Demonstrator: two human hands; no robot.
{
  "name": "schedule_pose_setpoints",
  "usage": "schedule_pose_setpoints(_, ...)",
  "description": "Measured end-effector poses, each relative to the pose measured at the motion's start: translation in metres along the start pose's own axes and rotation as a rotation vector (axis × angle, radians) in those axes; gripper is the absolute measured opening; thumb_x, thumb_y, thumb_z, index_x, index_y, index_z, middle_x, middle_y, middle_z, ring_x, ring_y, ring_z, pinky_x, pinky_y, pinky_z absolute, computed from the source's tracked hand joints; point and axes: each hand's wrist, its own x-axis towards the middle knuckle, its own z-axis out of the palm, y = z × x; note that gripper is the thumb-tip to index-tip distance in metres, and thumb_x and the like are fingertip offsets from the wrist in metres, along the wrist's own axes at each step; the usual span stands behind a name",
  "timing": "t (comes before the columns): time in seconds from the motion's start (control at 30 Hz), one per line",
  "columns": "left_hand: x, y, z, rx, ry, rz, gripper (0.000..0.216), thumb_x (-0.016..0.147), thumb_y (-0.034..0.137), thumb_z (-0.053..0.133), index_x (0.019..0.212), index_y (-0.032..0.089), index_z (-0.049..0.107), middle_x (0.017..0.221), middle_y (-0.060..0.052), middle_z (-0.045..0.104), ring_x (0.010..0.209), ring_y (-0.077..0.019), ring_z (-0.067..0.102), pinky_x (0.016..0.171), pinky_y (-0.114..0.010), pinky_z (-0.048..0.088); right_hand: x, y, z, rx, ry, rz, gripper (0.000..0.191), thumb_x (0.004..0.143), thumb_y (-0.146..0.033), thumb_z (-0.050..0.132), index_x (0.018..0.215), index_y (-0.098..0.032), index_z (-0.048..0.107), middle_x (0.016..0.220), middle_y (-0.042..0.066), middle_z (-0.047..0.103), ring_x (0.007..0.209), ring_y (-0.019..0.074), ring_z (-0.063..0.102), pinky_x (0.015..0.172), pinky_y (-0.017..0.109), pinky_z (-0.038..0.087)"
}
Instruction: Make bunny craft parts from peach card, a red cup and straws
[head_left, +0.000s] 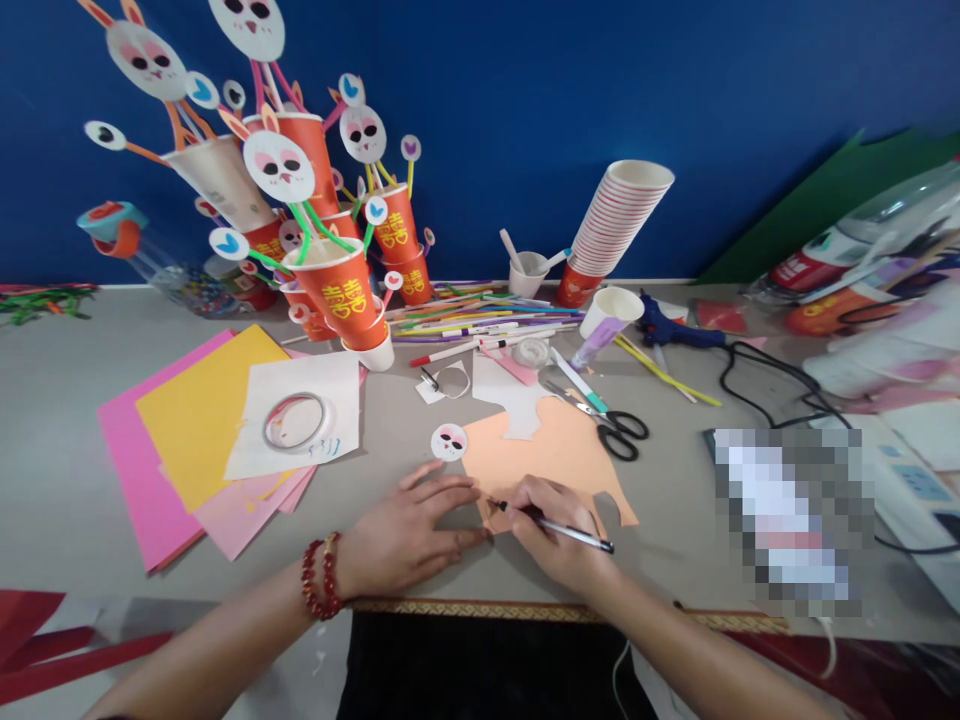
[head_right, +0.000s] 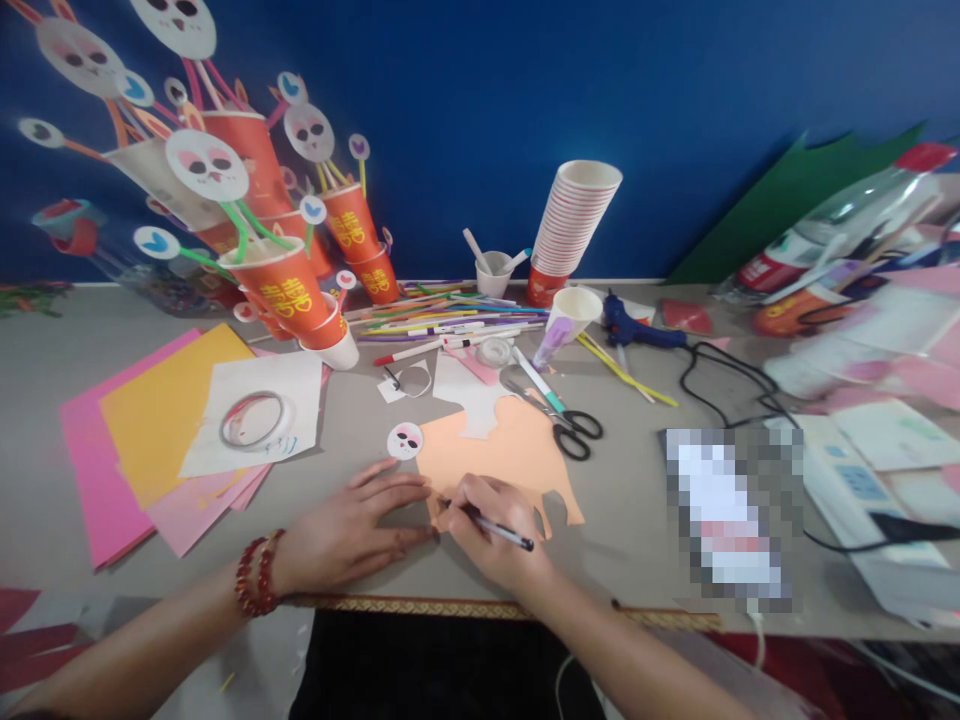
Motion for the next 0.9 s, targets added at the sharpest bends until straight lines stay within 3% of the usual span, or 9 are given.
schedule_pose_setpoints(0.9, 0.0007, -0.0004, -0.0013, 0.0, 0.004, 0.003, 0.038, 0.095, 0.028, 0.053, 0.132, 0.035, 0.057, 0.138, -0.006, 0.054, 0.134, -0.0237, 0.043, 0.119, -0.05, 0.019, -0.0002, -0.0008, -0.0045, -0.013, -0.004, -0.04, 0.017, 0.076, -0.011, 0.044, 0.063, -0.023, 0.043, 0.054, -0.003, 0.05, 0.05, 0.0131, 0.047, 0.05, 0.024, 0.035)
